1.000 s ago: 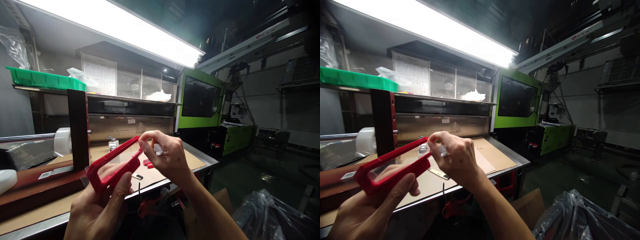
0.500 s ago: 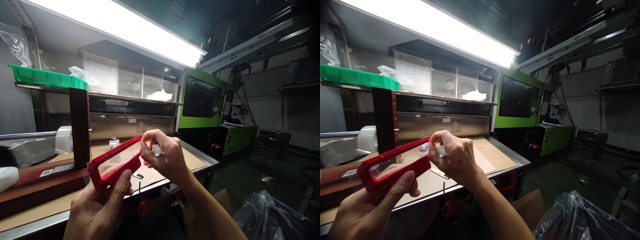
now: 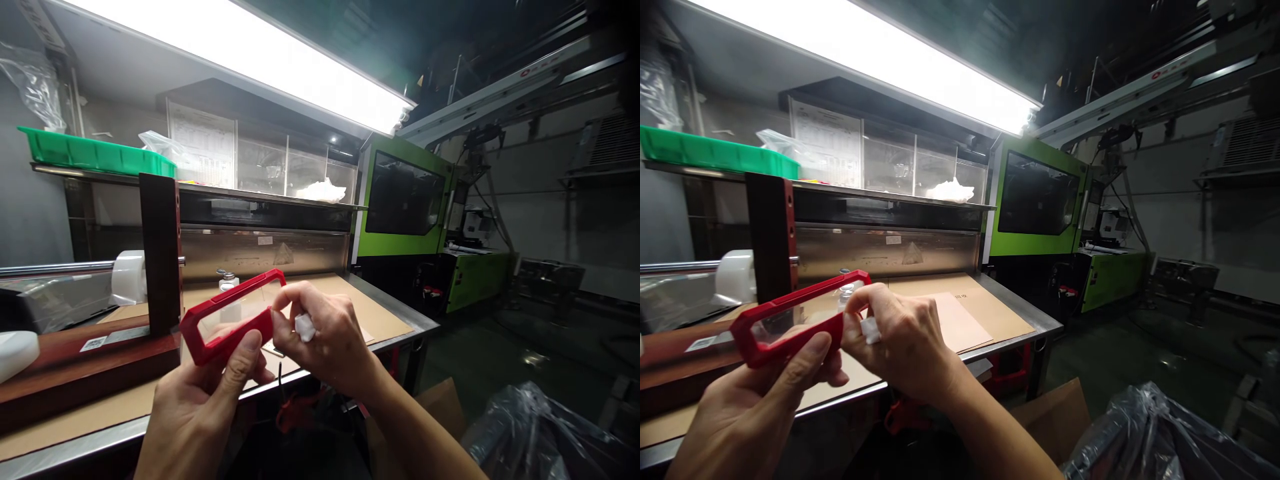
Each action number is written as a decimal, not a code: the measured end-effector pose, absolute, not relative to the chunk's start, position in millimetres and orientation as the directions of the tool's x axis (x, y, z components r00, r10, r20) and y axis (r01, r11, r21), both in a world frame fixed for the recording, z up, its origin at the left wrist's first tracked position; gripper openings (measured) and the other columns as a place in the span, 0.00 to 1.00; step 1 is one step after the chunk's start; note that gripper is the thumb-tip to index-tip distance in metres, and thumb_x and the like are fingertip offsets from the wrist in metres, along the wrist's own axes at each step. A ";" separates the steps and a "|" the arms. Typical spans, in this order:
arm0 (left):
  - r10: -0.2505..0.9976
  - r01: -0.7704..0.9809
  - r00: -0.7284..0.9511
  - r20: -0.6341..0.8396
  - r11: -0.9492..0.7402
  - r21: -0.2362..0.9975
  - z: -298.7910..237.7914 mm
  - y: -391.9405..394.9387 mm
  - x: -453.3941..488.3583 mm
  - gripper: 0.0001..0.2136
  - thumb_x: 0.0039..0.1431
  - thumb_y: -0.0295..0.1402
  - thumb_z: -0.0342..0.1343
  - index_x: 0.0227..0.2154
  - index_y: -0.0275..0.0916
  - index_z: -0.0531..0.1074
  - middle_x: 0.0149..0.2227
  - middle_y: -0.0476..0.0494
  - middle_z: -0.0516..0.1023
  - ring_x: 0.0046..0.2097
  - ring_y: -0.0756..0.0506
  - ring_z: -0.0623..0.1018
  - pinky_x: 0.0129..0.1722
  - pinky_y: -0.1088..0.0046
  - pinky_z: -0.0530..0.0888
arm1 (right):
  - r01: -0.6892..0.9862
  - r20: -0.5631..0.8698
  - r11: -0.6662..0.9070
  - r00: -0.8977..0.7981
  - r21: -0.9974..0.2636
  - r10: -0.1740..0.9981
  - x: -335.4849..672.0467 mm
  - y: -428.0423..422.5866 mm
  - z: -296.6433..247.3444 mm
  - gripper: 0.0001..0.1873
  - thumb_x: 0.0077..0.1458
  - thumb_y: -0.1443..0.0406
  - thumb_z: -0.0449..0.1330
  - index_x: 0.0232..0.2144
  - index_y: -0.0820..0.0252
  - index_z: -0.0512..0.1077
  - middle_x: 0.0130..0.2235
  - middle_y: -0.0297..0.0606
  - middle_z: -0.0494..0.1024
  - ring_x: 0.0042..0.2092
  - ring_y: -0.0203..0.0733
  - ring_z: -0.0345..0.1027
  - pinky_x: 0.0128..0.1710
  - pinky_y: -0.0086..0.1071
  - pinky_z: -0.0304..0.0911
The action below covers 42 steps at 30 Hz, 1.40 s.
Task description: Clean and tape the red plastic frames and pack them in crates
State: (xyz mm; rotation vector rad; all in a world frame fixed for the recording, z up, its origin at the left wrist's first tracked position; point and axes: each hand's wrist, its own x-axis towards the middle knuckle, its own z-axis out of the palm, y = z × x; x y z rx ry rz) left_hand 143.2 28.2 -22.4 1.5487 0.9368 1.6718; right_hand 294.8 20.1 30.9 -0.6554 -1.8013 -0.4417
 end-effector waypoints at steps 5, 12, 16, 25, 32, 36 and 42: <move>0.918 -0.185 0.005 0.397 -0.389 0.903 -17.8 29.0 150.2 0.17 0.44 0.49 0.62 0.32 0.43 0.74 0.36 0.49 0.78 0.38 0.46 0.75 0.35 0.80 0.74 | 0.657 0.951 0.752 -0.259 0.046 0.168 292.3 21.4 22.5 0.03 0.53 0.66 0.56 0.29 0.60 0.68 0.22 0.27 0.70 0.23 0.29 0.62 0.27 0.24 0.56; 0.933 -0.279 0.052 0.357 -0.330 0.902 -14.0 28.5 150.6 0.19 0.46 0.47 0.61 0.39 0.42 0.74 0.36 0.46 0.78 0.39 0.44 0.76 0.37 0.75 0.76 | 0.655 0.921 0.755 -0.291 -0.005 0.260 287.3 19.0 18.2 0.05 0.54 0.65 0.55 0.29 0.62 0.70 0.21 0.29 0.71 0.22 0.29 0.62 0.27 0.24 0.58; 0.937 -0.283 0.069 0.344 -0.312 0.907 -17.6 33.3 145.3 0.17 0.47 0.48 0.59 0.33 0.40 0.74 0.35 0.45 0.78 0.35 0.44 0.75 0.32 0.71 0.75 | 0.669 0.899 0.743 -0.322 -0.006 0.298 285.2 18.1 17.1 0.07 0.55 0.66 0.53 0.30 0.63 0.71 0.22 0.31 0.73 0.23 0.30 0.63 0.26 0.24 0.57; 0.918 -0.407 -0.093 0.385 -0.388 0.827 -7.7 36.5 144.9 0.13 0.41 0.44 0.64 0.24 0.41 0.72 0.23 0.51 0.71 0.23 0.51 0.67 0.22 0.81 0.70 | 0.506 0.921 0.856 -0.272 -0.109 0.278 283.0 11.1 18.3 0.08 0.56 0.66 0.55 0.37 0.63 0.72 0.24 0.30 0.75 0.22 0.27 0.64 0.25 0.22 0.59; 0.975 -0.625 -0.028 0.219 -0.188 0.758 10.0 24.8 140.1 0.06 0.42 0.34 0.61 0.24 0.40 0.72 0.24 0.52 0.67 0.21 0.55 0.61 0.15 0.84 0.66 | 0.158 0.786 0.785 -0.069 -0.600 0.614 287.0 27.5 45.9 0.13 0.54 0.57 0.58 0.34 0.61 0.74 0.20 0.26 0.62 0.20 0.27 0.54 0.18 0.23 0.50; 0.984 -0.746 0.091 0.154 -0.035 0.666 20.6 16.4 137.0 0.13 0.28 0.31 0.66 0.18 0.39 0.68 0.21 0.55 0.61 0.19 0.58 0.55 0.09 0.87 0.60 | -0.056 0.726 0.729 -0.170 -0.682 0.666 273.5 28.5 52.0 0.12 0.52 0.58 0.60 0.31 0.63 0.73 0.19 0.26 0.61 0.21 0.26 0.51 0.18 0.23 0.48; 0.987 -0.709 0.099 0.129 -0.021 0.705 17.7 13.3 136.4 0.15 0.25 0.33 0.66 0.14 0.38 0.64 0.19 0.56 0.57 0.18 0.59 0.53 0.09 0.87 0.60 | -0.122 0.657 0.653 -0.286 -0.747 0.698 256.5 28.5 53.2 0.14 0.51 0.54 0.59 0.29 0.61 0.70 0.19 0.25 0.60 0.20 0.25 0.50 0.18 0.22 0.46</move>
